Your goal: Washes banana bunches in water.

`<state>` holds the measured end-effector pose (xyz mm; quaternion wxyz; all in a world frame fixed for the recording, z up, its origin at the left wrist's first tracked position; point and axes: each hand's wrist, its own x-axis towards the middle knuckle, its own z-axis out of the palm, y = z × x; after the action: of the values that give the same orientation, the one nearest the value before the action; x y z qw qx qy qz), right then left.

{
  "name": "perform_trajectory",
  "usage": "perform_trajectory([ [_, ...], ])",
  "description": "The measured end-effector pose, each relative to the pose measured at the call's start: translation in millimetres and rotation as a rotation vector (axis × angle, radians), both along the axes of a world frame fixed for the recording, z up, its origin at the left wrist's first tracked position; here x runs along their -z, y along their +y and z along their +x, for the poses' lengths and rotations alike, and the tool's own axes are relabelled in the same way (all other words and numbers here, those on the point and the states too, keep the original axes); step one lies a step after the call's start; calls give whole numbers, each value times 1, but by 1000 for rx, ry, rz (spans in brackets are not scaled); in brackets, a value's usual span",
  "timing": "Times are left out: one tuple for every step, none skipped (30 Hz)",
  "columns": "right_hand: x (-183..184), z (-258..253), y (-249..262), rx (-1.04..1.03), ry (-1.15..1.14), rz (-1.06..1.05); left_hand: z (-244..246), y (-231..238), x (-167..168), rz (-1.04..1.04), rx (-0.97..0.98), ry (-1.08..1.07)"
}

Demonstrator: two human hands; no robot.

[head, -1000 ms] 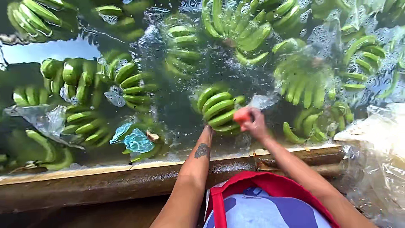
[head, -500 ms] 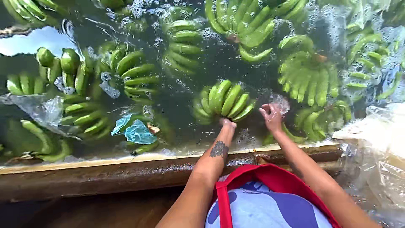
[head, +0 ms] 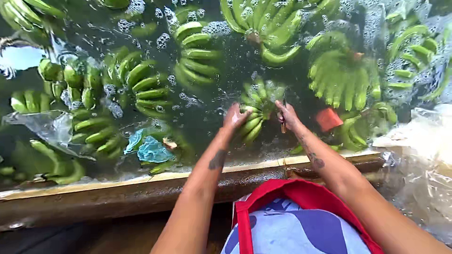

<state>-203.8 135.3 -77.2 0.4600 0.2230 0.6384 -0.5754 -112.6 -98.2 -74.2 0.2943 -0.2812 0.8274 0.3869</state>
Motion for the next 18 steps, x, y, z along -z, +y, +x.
perform_trajectory([
  [-4, -1, 1, -61, 45, 7, -11, -12, 10, 82, 13, -120],
  [-2, 2, 5, -120, 93, 12, -17, -19, 21, 172, 15, -197],
  [6, 7, 13, -186, 129, 20, -18, -22, 29, 242, 19, -228],
  [13, 11, 17, -240, 160, 28, -16, -23, 32, 296, 36, -231],
  [19, 17, 19, -281, 172, 38, -11, -22, 34, 321, 75, -215],
  [23, 23, 20, -312, 164, 45, -4, -18, 34, 312, 127, -180],
  [24, 28, 20, -323, 144, 40, 2, -13, 33, 273, 174, -134],
  [25, 33, 22, -326, 134, 29, 7, -6, 28, 211, 212, -97],
  [25, 36, 26, -334, 139, 24, 12, 3, 20, 145, 231, -80],
  [24, 36, 31, -364, 166, 35, 15, 11, 12, 96, 224, -61],
  [21, 32, 36, -435, 215, 66, 17, 16, 7, 77, 205, -46],
  [16, 25, 40, -548, 283, 117, 19, 20, 7, 85, 177, -36],
  [9, 19, 44, -678, 374, 184, 22, 20, 8, 108, 151, -32],
  [0, 12, 46, -799, 490, 238, 21, 19, 9, 126, 142, -24],
  [-9, 5, 47, -911, 633, 279, 17, 16, 9, 142, 144, -14],
  [-17, 0, 46, -992, 772, 313, 11, 13, 8, 164, 152, -17],
  [-25, -4, 44, -1041, 871, 341, 6, 10, 7, 194, 148, -17],
  [-30, -8, 40, -1070, 943, 365, 0, 8, 5, 225, 141, -17],
])
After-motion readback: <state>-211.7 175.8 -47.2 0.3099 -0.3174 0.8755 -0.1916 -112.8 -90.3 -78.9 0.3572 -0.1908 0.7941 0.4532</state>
